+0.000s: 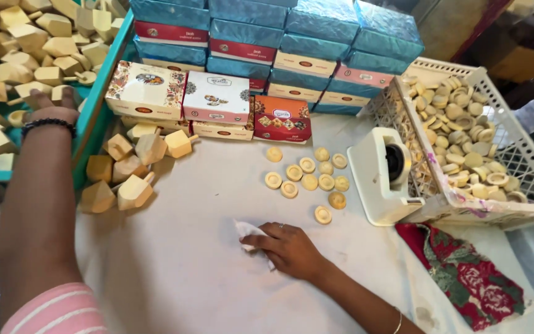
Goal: The person places wooden house-shaped items and round wooden discs into a small white box. They then close the box and wipe its exterior with a cloth. The person proceeds to wipe several loose wooden house-shaped items individually with the cloth before placing them into a green plastic bin.
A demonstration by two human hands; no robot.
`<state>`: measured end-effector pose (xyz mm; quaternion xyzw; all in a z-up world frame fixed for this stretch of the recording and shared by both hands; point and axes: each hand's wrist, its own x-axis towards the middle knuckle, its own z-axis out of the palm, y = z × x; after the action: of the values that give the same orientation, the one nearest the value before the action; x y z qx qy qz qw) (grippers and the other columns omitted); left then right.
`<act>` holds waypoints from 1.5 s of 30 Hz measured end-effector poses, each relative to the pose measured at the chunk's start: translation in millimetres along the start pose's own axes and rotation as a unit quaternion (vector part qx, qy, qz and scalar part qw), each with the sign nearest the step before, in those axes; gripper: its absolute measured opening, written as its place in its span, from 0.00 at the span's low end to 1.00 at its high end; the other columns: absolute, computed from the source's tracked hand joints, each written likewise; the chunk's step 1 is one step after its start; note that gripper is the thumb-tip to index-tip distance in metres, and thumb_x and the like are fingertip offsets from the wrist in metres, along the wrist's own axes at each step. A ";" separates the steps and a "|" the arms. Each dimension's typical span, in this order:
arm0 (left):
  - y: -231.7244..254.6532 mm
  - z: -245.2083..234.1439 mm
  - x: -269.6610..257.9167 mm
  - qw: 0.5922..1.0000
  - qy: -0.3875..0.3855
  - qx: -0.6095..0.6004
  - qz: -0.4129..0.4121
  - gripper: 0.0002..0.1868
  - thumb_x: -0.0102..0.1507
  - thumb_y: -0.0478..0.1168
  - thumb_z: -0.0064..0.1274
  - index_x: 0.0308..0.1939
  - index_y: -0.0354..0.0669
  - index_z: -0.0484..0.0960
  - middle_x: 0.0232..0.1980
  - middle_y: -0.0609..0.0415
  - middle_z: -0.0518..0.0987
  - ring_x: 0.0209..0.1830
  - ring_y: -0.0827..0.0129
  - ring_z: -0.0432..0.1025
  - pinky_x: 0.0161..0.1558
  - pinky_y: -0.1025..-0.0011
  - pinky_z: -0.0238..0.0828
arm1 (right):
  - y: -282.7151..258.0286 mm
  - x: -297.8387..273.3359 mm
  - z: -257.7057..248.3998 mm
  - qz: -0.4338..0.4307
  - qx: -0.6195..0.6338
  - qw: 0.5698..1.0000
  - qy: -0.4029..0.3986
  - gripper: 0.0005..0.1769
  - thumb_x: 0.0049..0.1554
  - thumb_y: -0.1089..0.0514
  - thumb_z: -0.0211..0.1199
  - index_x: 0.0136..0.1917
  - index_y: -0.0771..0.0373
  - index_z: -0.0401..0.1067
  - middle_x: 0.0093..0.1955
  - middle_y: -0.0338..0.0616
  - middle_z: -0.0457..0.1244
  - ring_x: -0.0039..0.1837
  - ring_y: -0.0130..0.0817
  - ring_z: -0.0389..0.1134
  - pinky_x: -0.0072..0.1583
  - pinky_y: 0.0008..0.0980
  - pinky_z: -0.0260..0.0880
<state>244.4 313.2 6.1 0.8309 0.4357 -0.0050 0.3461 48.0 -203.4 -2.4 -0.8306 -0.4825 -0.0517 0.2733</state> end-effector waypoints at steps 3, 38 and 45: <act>1.2 9.8 37.0 0.998 0.015 0.030 0.059 0.50 0.66 0.76 0.24 0.84 0.56 0.33 0.86 0.42 0.38 0.84 0.41 0.39 0.80 0.47 0.35 | -0.3 2.5 -1.2 0.012 -0.002 1.000 0.000 0.26 0.51 0.66 0.64 0.63 0.50 0.74 0.53 0.42 0.68 0.52 0.45 0.71 0.52 0.40 0.73; 14.6 -31.1 13.1 0.868 0.178 -0.057 0.459 0.28 0.67 0.54 0.63 0.68 0.50 0.79 0.53 0.41 0.78 0.50 0.48 0.75 0.49 0.53 0.74 | 0.5 5.4 -2.4 0.076 0.058 0.995 -0.021 0.27 0.49 0.69 0.62 0.61 0.50 0.75 0.49 0.42 0.67 0.49 0.44 0.71 0.49 0.40 0.72; 11.5 -31.9 28.9 0.720 -0.315 -0.462 0.410 0.34 0.70 0.70 0.49 0.62 0.45 0.74 0.59 0.50 0.78 0.55 0.61 0.75 0.52 0.60 0.75 | -3.9 7.8 -9.0 0.043 0.067 0.997 0.014 0.25 0.50 0.69 0.62 0.61 0.52 0.75 0.52 0.42 0.67 0.51 0.43 0.71 0.51 0.39 0.73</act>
<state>261.4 348.1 28.0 0.6159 -0.1337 0.0778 0.7725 50.5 -200.4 9.6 -0.8295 -0.4447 -0.0195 0.3373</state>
